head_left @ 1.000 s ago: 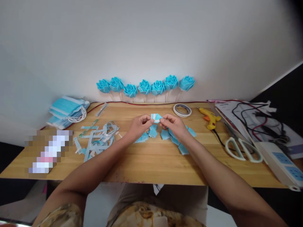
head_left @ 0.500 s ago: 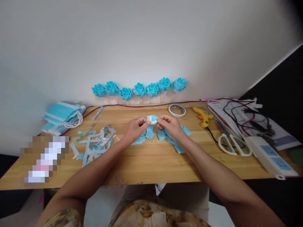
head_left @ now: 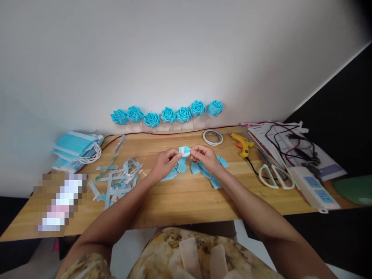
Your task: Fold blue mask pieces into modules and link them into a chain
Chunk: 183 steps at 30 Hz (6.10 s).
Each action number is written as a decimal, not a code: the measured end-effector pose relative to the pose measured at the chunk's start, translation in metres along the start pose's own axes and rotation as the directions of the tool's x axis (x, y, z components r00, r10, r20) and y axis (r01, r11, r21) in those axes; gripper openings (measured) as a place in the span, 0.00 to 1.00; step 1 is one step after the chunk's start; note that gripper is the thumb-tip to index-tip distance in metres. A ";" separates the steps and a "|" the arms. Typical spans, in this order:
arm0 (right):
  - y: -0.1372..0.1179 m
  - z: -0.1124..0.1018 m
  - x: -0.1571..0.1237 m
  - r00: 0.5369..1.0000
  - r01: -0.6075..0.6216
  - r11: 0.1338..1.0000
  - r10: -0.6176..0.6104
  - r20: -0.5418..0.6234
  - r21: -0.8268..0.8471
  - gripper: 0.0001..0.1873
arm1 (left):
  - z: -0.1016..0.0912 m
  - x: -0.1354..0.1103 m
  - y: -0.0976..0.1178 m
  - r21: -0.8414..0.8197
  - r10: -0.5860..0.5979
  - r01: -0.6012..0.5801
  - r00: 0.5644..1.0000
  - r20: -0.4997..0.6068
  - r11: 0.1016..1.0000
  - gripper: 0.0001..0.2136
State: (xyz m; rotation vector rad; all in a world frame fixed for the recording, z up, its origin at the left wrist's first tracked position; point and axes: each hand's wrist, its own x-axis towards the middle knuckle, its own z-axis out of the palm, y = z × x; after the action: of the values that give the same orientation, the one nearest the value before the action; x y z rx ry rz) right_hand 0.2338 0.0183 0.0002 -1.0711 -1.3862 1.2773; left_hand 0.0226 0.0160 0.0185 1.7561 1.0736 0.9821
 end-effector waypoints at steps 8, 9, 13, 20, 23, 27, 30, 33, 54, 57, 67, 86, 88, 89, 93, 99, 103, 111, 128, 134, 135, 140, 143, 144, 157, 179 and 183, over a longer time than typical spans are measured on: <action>-0.010 -0.007 0.002 0.994 -0.012 1.000 0.010 -0.108 -0.019 0.26 | -0.033 -0.002 0.034 0.249 0.044 -0.071 0.993 0.112 0.966 0.16; -0.009 -0.007 0.002 0.992 -0.022 1.000 0.020 -0.122 -0.009 0.27 | -0.045 -0.003 0.039 0.307 0.062 -0.093 0.992 0.109 0.947 0.16; -0.005 -0.007 0.002 0.993 -0.031 1.000 0.030 -0.110 -0.005 0.27 | -0.109 0.000 0.032 0.475 0.018 -0.020 1.000 0.009 0.880 0.16; -0.001 -0.006 0.003 0.993 -0.039 0.999 0.035 -0.111 -0.035 0.29 | -0.206 0.043 -0.041 0.390 0.094 0.291 0.686 -0.721 0.874 0.25; 0.002 -0.005 0.003 0.994 -0.048 0.997 0.042 -0.097 -0.064 0.29 | -0.208 0.065 -0.059 0.250 -0.038 0.319 0.682 -0.730 0.914 0.37; 0.008 -0.006 0.004 0.995 -0.054 0.994 0.046 -0.085 -0.094 0.30 | -0.200 0.082 -0.067 0.229 -0.055 0.320 0.682 -0.729 0.919 0.30; 0.011 -0.007 0.005 0.995 -0.051 0.993 0.041 -0.091 -0.103 0.30 | -0.198 0.085 -0.069 0.272 -0.015 0.324 0.667 -0.745 0.906 0.22; 0.013 -0.007 0.006 0.995 -0.056 0.994 0.048 -0.089 -0.090 0.29 | -0.198 0.087 -0.071 0.304 0.009 0.340 0.654 -0.756 0.890 0.20; 0.004 -0.003 0.004 0.996 -0.037 0.993 0.027 -0.090 -0.108 0.27 | -0.156 0.073 -0.052 0.791 0.439 0.026 0.820 -0.367 0.611 0.18; 0.001 -0.002 0.004 0.996 -0.031 0.995 0.022 -0.088 -0.099 0.25 | -0.140 0.072 -0.046 0.821 0.507 -0.021 0.795 -0.332 0.571 0.18; -0.001 -0.002 0.002 0.997 0.009 0.995 -0.017 -0.081 -0.101 0.21 | -0.071 0.084 -0.038 0.844 0.377 -0.093 0.916 -0.135 0.528 0.22; -0.016 -0.005 0.003 0.994 0.066 0.997 -0.070 -0.088 -0.045 0.18 | 0.004 0.128 0.002 0.845 0.467 -0.237 0.884 -0.017 0.479 0.22; -0.016 -0.007 0.005 0.993 0.089 0.995 -0.092 -0.080 -0.035 0.18 | 0.011 0.137 0.011 0.836 0.477 -0.270 0.879 0.011 0.478 0.24; -0.016 -0.009 0.006 0.992 0.100 0.995 -0.102 -0.071 -0.032 0.18 | 0.015 0.141 0.015 0.831 0.475 -0.301 0.879 0.051 0.467 0.25; -0.011 -0.014 0.009 0.992 0.119 0.989 -0.122 -0.033 -0.088 0.16 | 0.028 0.156 0.029 0.824 0.463 -0.397 0.866 0.190 0.404 0.22; 0.000 -0.013 0.010 0.989 0.146 0.956 -0.150 0.002 -0.256 0.13 | 0.061 0.176 0.040 0.782 0.509 -0.509 0.809 0.293 0.360 0.23; 0.005 -0.013 0.010 0.985 0.170 0.930 -0.173 0.019 -0.327 0.11 | 0.076 0.191 0.051 0.719 0.502 -0.592 0.775 0.384 0.364 0.22; 0.007 -0.015 0.014 0.983 0.171 0.949 -0.183 -0.019 -0.265 0.17 | 0.016 0.116 0.055 0.430 0.535 -0.497 0.844 0.037 0.754 0.18; 0.001 -0.002 0.006 0.997 0.072 0.985 -0.068 0.035 -0.159 0.23 | 0.011 0.007 -0.002 -0.195 -0.196 0.200 0.980 0.037 0.960 0.17; 0.001 0.001 0.005 0.993 0.064 0.988 -0.049 0.107 -0.141 0.26 | 0.013 0.000 0.000 -0.183 -0.159 0.176 0.982 0.103 0.967 0.15; 0.002 0.001 0.005 0.993 0.071 0.985 -0.054 0.110 -0.160 0.26 | 0.013 0.000 0.000 -0.178 -0.150 0.167 0.983 0.105 0.970 0.14; 0.004 0.002 0.004 0.991 0.098 0.976 -0.077 0.113 -0.194 0.24 | 0.015 -0.002 -0.005 -0.234 -0.158 0.164 0.986 0.043 0.958 0.11; 0.003 0.001 0.003 0.989 0.106 0.973 -0.083 0.121 -0.204 0.27 | 0.014 -0.003 -0.007 -0.221 -0.151 0.151 0.988 0.016 0.964 0.12; 0.003 0.001 0.003 0.989 0.107 0.973 -0.084 0.122 -0.204 0.29 | 0.014 -0.003 -0.007 -0.209 -0.147 0.147 0.989 0.016 0.967 0.12; 0.005 -0.002 0.005 0.996 0.011 0.994 -0.002 0.084 -0.106 0.34 | 0.015 -0.004 -0.006 -0.266 -0.157 0.141 0.987 -0.041 0.954 0.11; 0.005 0.006 0.003 0.993 0.107 0.962 -0.114 -0.012 -0.251 0.14 | 0.020 -0.009 -0.011 -0.009 0.081 -0.090 0.931 -0.357 0.996 0.11; 0.004 0.012 -0.002 0.990 0.132 0.949 -0.142 -0.014 -0.286 0.13 | 0.023 -0.012 -0.011 0.090 0.124 -0.105 0.961 -0.246 0.990 0.06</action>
State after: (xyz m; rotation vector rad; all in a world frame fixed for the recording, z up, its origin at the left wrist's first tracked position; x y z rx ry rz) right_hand 0.2220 0.0142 -0.0043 -1.1595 -1.6230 0.9743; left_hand 0.0364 0.0023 -0.0016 1.8058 1.1908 1.2778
